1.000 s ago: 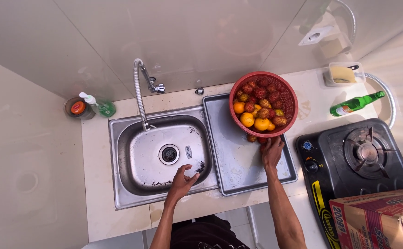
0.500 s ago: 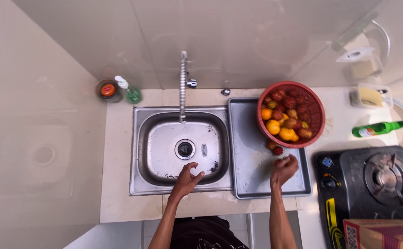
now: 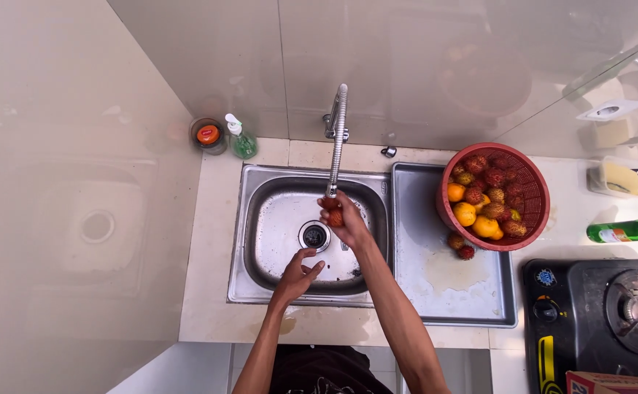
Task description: Washing individual rambutan fruits under a kitchen faucet and placing them on a tray.
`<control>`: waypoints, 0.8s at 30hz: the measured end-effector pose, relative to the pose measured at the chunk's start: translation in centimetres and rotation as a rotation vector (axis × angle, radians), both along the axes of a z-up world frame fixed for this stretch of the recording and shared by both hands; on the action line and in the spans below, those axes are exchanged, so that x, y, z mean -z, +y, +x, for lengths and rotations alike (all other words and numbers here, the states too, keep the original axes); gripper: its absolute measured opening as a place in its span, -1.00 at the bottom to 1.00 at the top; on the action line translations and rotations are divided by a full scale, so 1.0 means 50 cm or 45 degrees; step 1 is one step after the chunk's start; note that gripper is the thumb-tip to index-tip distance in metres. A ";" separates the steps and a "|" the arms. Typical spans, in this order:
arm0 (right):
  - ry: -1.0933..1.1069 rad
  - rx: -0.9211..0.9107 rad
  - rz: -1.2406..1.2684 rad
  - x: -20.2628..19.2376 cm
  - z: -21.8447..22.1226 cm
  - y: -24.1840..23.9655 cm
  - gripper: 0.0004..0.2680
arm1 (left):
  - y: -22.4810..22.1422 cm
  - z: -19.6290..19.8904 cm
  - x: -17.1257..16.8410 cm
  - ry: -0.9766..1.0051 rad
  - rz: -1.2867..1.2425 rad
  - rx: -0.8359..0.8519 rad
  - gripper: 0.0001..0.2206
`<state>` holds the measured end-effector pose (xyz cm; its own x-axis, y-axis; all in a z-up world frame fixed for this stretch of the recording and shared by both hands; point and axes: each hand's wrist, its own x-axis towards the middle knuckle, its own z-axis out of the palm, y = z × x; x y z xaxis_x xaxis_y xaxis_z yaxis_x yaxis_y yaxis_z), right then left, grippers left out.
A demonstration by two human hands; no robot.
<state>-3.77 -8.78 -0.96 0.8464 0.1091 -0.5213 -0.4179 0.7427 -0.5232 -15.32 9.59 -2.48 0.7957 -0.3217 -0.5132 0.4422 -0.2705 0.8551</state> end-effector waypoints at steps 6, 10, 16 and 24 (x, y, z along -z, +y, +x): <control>0.065 -0.025 -0.082 -0.018 0.050 0.042 -0.74 | 0.003 0.063 -0.104 -0.009 -0.131 -0.165 -0.48; 0.005 0.015 -0.098 -0.029 0.046 0.055 -0.88 | -0.036 0.108 -0.144 -0.059 -0.235 -0.217 -0.46; -0.007 0.151 -0.106 -0.023 0.055 0.063 -0.73 | -0.088 0.162 -0.124 -0.153 -0.122 -0.235 -0.43; -0.282 0.237 -0.510 -0.048 0.057 0.056 -0.89 | -0.112 0.212 -0.071 -0.223 -0.140 -0.410 -0.52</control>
<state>-0.94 -6.00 1.43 0.9278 -0.2266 -0.2965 -0.1437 0.5163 -0.8443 -4.71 3.98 1.09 0.9377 -0.0862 -0.3365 0.3339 -0.0436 0.9416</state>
